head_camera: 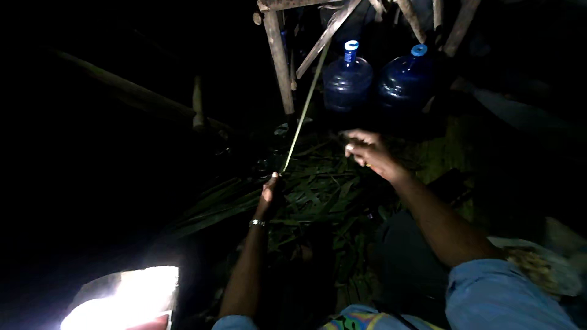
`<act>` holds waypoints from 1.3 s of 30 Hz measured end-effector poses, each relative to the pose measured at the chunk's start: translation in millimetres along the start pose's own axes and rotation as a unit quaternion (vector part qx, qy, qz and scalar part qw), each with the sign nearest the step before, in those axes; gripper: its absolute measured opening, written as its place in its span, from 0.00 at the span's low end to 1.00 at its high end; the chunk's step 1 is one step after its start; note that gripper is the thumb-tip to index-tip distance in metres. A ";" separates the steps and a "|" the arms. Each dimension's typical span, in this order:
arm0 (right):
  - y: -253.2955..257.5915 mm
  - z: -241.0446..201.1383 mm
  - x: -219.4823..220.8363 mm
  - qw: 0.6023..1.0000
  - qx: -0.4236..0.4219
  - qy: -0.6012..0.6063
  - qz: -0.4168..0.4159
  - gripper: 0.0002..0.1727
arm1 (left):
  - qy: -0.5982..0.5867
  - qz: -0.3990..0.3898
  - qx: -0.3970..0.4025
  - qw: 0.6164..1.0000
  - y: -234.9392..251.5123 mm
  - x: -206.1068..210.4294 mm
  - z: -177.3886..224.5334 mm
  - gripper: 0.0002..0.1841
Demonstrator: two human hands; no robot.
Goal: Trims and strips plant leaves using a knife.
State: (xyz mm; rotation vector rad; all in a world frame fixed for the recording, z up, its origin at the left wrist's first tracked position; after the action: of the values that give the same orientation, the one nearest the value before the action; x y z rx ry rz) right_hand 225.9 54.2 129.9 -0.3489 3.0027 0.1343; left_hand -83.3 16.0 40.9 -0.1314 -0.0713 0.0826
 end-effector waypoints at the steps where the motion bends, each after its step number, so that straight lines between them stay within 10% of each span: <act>1: 0.2 2.2 16.7 0.998 -0.008 -0.029 -0.063 0.21 | 0.007 0.002 0.027 1.000 3.2 2.7 -2.3 0.20; 5: 1.9 14.7 68.5 0.977 -0.017 -0.090 -0.194 0.23 | -0.009 -0.013 0.080 0.997 1.2 11.2 -3.9 0.11; 14: 2.4 18.7 85.2 0.974 -0.059 -0.081 -0.201 0.21 | -0.045 -0.058 0.063 0.995 -16.3 18.1 9.8 0.11; 39: 18.8 4.2 44.3 0.979 -0.106 0.151 0.090 0.17 | -0.009 -0.080 0.077 0.994 -23.0 36.6 10.0 0.10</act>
State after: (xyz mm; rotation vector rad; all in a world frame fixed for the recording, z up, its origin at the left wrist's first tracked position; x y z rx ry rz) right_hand 179.1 63.0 121.5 -0.1226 3.3267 0.4603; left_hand -45.9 -2.3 56.3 0.0291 -0.0932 -0.0703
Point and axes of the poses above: each hand's wrist, its own y-axis towards the middle knuckle, its own x-axis out of the palm, z = x × y, the point moved 1 cm from there along y, towards the middle knuckle, and after that the axes turned 1 degree about -z, right-handed, at the moved point
